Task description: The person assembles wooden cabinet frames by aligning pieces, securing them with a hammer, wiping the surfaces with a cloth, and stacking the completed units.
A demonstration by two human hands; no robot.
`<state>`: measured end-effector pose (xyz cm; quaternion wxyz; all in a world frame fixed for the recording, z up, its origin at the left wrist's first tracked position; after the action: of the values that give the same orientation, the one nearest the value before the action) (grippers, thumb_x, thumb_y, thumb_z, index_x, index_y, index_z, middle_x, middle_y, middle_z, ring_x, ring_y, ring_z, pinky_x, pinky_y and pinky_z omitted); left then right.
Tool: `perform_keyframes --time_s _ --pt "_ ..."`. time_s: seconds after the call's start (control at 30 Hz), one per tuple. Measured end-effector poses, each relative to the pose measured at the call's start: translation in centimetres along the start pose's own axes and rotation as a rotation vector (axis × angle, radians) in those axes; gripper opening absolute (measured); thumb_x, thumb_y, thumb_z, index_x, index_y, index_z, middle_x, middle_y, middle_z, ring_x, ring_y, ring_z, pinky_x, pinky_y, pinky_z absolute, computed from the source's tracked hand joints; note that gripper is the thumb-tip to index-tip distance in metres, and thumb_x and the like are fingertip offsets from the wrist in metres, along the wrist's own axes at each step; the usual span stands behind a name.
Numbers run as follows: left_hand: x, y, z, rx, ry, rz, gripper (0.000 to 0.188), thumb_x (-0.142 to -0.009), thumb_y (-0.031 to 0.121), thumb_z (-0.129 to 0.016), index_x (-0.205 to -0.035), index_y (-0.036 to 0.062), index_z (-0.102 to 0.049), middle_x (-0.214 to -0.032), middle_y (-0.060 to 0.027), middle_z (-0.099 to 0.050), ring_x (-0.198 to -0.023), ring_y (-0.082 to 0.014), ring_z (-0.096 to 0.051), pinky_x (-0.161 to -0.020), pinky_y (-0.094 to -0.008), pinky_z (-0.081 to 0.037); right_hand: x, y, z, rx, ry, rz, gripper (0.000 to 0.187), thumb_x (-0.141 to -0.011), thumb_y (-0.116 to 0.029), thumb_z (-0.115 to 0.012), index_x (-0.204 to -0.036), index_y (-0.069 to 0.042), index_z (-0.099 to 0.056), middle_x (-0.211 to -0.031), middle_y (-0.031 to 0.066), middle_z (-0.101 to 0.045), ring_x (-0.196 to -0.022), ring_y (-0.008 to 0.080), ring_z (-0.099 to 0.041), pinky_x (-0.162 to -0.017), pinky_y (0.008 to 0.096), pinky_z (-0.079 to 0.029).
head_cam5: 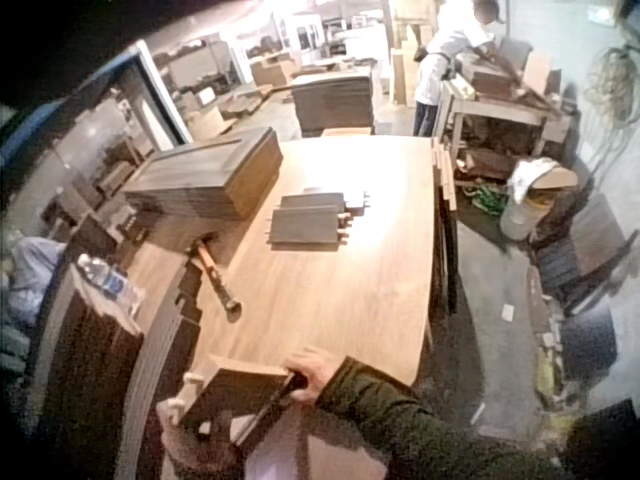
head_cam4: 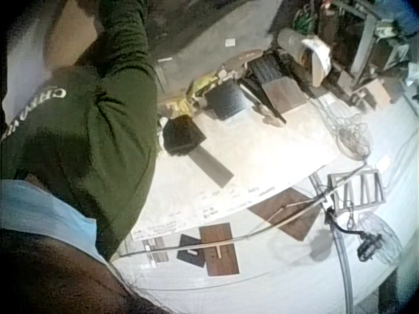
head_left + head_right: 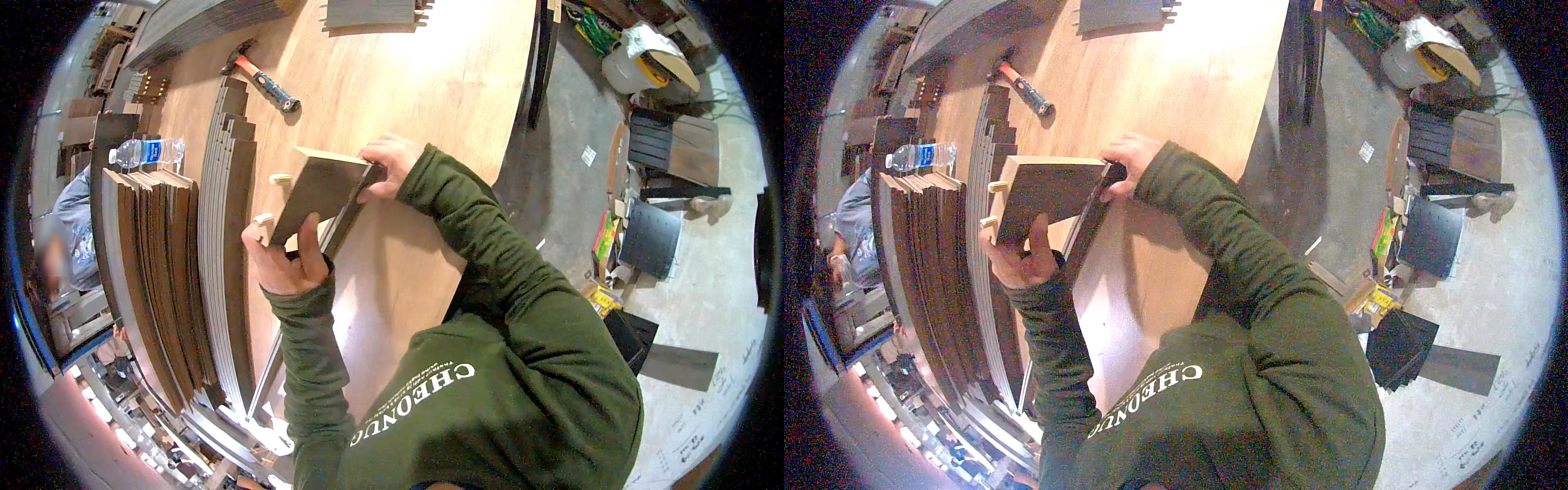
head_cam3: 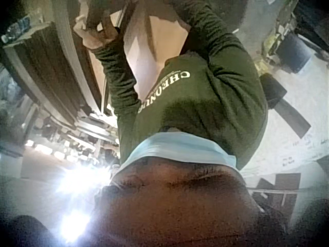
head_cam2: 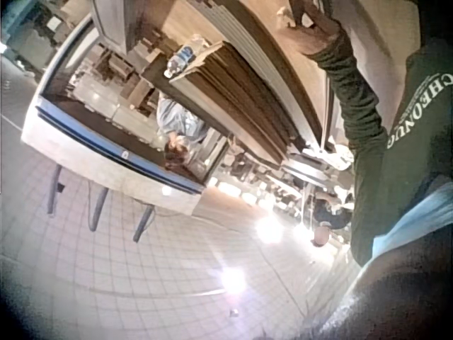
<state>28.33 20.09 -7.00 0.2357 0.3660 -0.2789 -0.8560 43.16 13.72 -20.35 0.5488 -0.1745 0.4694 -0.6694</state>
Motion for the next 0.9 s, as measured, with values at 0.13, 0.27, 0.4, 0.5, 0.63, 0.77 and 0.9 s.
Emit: perform_keyframes --time_s 0.13,0.27,0.4,0.5,0.63,0.77,0.9 --pt "-0.2 -0.3 -0.3 -0.067 0.006 -0.068 0.037 -0.075 0.013 -0.066 -0.099 -0.0022 -0.043 -0.078 -0.0148 -0.060 -0.063 -0.0265 -0.060 -0.055 -0.0309 -0.047 0.0 0.6 -0.5 0.001 -0.040 0.002 0.042 -0.059 -0.033 -0.073 -0.087 -0.005 -0.058 -0.080 0.0085 -0.056 -0.083 0.0248 -0.051 -0.072 0.0336 -0.043" --pt "0.6 0.6 -0.6 -0.254 -0.033 -0.110 0.038 -0.075 0.014 -0.066 -0.100 -0.0030 -0.043 -0.074 -0.0156 -0.059 -0.061 -0.0297 -0.060 -0.052 -0.0334 -0.047 0.0 0.5 -0.6 -0.034 -0.032 -0.010 0.043 -0.059 -0.035 -0.074 -0.087 -0.005 -0.059 -0.080 0.0094 -0.055 -0.083 0.0256 -0.051 -0.071 0.0341 -0.043" --pt "0.3 -0.5 -0.7 0.020 -0.005 -0.019 0.036 -0.075 0.014 -0.065 -0.098 -0.0035 -0.044 -0.074 -0.0179 -0.059 -0.062 -0.0322 -0.059 -0.051 -0.0346 -0.045 0.1 0.2 -0.8 -0.147 -0.074 -0.103 0.042 -0.060 -0.035 -0.075 -0.086 -0.007 -0.059 -0.077 0.0098 -0.055 -0.078 0.0270 -0.052 -0.067 0.0338 -0.044" --pt "0.0 0.7 -0.9 -0.028 -0.118 -0.042 0.036 -0.075 0.017 -0.066 -0.099 -0.0020 -0.046 -0.078 -0.0184 -0.058 -0.064 -0.0363 -0.057 -0.051 -0.0364 -0.045 -0.3 1.2 -1.1 -0.140 -0.098 -0.030 0.040 -0.059 -0.030 -0.076 -0.088 -0.008 -0.060 -0.076 0.0072 -0.056 -0.072 0.0241 -0.052 -0.065 0.0332 -0.045" --pt "-0.3 4.1 3.0 -0.168 0.023 -0.248 0.032 -0.073 0.010 -0.066 -0.098 0.0002 -0.049 -0.074 -0.0145 -0.059 -0.064 -0.0297 -0.059 -0.060 -0.0329 -0.048 -1.0 -2.2 1.1 -0.210 -0.102 -0.090 0.037 -0.062 -0.022 -0.077 -0.093 -0.008 -0.060 -0.078 0.0036 -0.056 -0.073 0.0166 -0.053 -0.068 0.0286 -0.046" --pt "0.2 3.2 1.8 -0.062 0.016 -0.042 0.032 -0.072 0.010 -0.067 -0.097 -0.0002 -0.051 -0.078 -0.0155 -0.060 -0.068 -0.0304 -0.061 -0.060 -0.0345 -0.049 -0.7 -3.3 3.3 -0.269 -0.074 -0.085 0.044 -0.067 -0.013 -0.073 -0.106 -0.010 -0.055 -0.094 0.0039 -0.059 -0.081 0.0167 -0.054 -0.074 0.0293 -0.047" --pt "2.4 -0.7 -1.3 -0.218 -0.060 -0.147 0.034 -0.073 0.013 -0.067 -0.102 0.0010 -0.053 -0.077 -0.0165 -0.060 -0.065 -0.0326 -0.059 -0.055 -0.0361 -0.047 0.9 3.0 0.0 0.000 -0.191 -0.197 0.056 -0.067 -0.017 -0.071 -0.117 -0.014 -0.048 -0.104 0.0087 -0.058 -0.092 0.0237 -0.056 -0.078 0.0353 -0.048"
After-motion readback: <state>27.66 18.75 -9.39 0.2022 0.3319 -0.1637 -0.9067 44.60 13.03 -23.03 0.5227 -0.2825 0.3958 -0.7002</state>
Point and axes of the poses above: each hand's wrist, its own x-axis away from the middle knuckle, its own z-axis out of the back of the hand, y = z × x, the point moved 8 cm from there along -x, towards the middle knuckle
